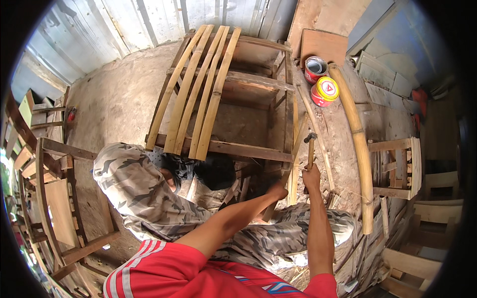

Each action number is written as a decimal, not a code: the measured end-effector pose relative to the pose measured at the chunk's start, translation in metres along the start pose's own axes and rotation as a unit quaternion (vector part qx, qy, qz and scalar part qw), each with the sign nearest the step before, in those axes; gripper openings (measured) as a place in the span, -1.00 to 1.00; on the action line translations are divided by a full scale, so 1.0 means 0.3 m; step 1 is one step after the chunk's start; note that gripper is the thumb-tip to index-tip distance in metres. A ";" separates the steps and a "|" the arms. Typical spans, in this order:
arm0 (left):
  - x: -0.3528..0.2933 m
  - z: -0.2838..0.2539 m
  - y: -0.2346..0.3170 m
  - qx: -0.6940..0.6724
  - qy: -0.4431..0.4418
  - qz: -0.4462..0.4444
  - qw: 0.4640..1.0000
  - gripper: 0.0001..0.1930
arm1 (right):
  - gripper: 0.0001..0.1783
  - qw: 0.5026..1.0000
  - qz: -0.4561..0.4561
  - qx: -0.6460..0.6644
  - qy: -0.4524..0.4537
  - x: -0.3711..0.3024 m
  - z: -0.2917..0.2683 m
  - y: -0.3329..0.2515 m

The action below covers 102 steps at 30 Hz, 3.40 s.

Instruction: The person assembles a wooden frame by placing thin wooden slats across a base and securing them with a hammer. The person repeatedly positions slats and taps them into place, adjusting alignment as needed.

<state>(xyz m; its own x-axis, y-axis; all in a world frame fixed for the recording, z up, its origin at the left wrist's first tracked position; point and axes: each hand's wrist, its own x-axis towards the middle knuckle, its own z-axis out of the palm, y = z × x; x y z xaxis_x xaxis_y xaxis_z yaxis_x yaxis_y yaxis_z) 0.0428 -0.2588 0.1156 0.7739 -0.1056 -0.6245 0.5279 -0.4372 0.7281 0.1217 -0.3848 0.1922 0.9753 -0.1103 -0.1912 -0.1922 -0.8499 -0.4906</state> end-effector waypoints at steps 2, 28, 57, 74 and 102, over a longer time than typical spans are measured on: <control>-0.039 -0.016 0.005 -0.009 0.056 0.008 0.998 -0.50 | -0.73 1.000 -0.005 -0.006 0.002 0.014 0.005 -0.023; -0.140 -0.739 0.254 -0.089 0.162 0.263 0.947 -0.61 | -0.65 0.903 0.037 0.400 -0.153 -0.097 -0.198 -0.606; 0.005 -1.244 0.119 0.371 0.333 0.132 0.857 0.10 | -0.68 0.959 -0.102 0.221 -0.145 -0.195 0.240 -0.657; 0.059 -1.178 0.115 0.401 0.367 0.123 0.830 -0.05 | -0.72 0.939 -0.154 0.292 -0.100 -0.186 0.241 -0.610; 0.053 -1.200 0.058 0.430 0.401 0.107 0.802 -0.19 | -0.34 0.978 0.134 -0.131 -0.093 0.099 0.390 0.282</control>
<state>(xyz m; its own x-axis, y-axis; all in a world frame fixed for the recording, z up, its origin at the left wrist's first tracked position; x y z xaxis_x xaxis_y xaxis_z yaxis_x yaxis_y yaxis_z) 0.1903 0.0534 0.2199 0.9729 0.1969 0.1214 0.1832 -0.9763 0.1153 0.1217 -0.3998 0.0456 0.8524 -0.2727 -0.4461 -0.3802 -0.9090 -0.1708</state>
